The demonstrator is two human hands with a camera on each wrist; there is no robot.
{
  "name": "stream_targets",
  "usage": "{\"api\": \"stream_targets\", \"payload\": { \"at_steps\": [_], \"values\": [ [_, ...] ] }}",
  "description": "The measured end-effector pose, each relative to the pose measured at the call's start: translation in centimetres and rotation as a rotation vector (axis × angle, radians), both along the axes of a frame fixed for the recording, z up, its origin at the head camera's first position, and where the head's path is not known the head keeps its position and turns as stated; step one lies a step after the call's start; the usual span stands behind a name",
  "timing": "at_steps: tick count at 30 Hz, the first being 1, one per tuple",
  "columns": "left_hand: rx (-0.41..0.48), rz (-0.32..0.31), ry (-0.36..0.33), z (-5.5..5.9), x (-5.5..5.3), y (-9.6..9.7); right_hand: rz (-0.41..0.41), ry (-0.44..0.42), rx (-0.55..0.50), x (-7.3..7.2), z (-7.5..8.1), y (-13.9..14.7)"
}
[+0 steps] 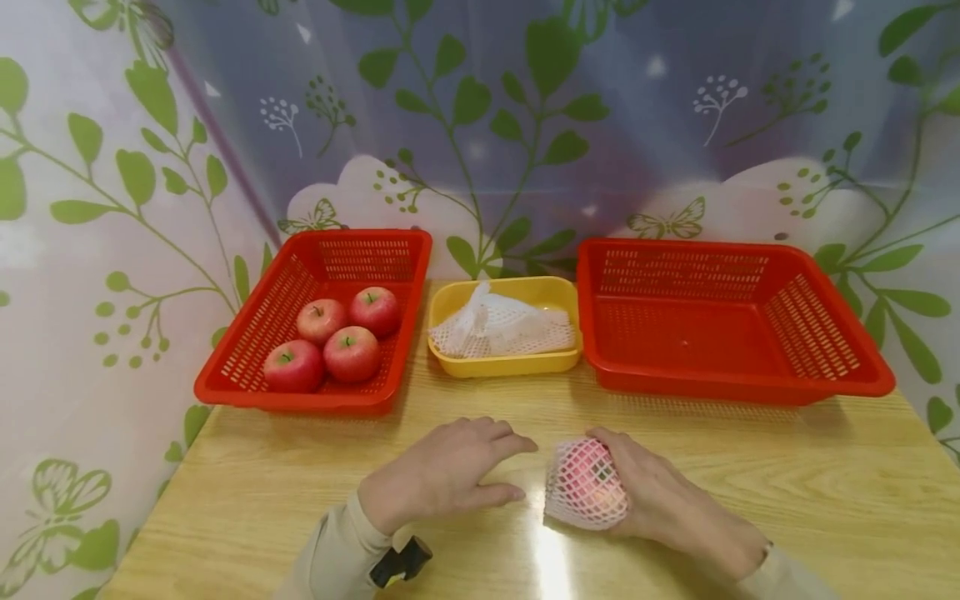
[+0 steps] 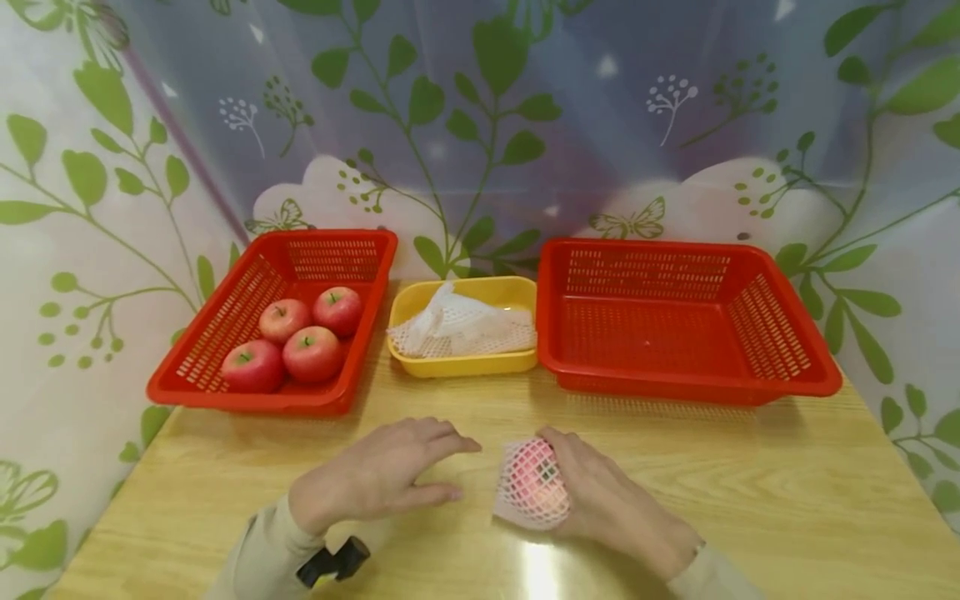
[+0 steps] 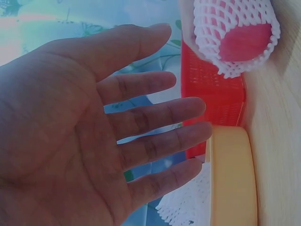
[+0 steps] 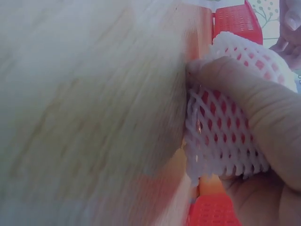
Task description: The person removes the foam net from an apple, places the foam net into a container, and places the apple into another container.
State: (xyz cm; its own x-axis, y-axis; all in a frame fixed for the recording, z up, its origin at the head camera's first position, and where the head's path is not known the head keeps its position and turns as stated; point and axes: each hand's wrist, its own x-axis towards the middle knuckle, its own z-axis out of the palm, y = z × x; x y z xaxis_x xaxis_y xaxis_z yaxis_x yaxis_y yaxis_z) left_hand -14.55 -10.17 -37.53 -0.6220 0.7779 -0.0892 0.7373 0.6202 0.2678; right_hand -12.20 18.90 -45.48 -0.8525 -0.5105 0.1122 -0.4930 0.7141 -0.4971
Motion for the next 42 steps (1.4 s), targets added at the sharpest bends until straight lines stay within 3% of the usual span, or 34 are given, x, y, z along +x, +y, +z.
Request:
{"api": "stream_targets", "payload": {
  "at_steps": [5, 19, 25, 30, 42],
  "values": [
    [0.004, 0.009, 0.001, 0.2, 0.0, -0.1, 0.045, -0.036, -0.007, 0.0, -0.3, 0.4],
    [0.011, 0.012, -0.003, 0.2, 0.0, -0.2, 0.074, -0.084, 0.06, -0.3, 0.1, 1.6],
    [0.003, 0.018, -0.008, 0.4, -0.1, -0.2, 0.126, -0.13, 0.107, -0.6, 1.1, 2.1],
    [0.009, 0.016, -0.004, 0.3, -0.1, -0.3, 0.174, -0.082, 0.175, -0.3, 1.8, 2.3],
    [0.029, 0.015, 0.012, 0.1, -0.1, -0.5, 0.177, 0.079, 0.219, 0.1, 1.8, 1.8]
  ]
}}
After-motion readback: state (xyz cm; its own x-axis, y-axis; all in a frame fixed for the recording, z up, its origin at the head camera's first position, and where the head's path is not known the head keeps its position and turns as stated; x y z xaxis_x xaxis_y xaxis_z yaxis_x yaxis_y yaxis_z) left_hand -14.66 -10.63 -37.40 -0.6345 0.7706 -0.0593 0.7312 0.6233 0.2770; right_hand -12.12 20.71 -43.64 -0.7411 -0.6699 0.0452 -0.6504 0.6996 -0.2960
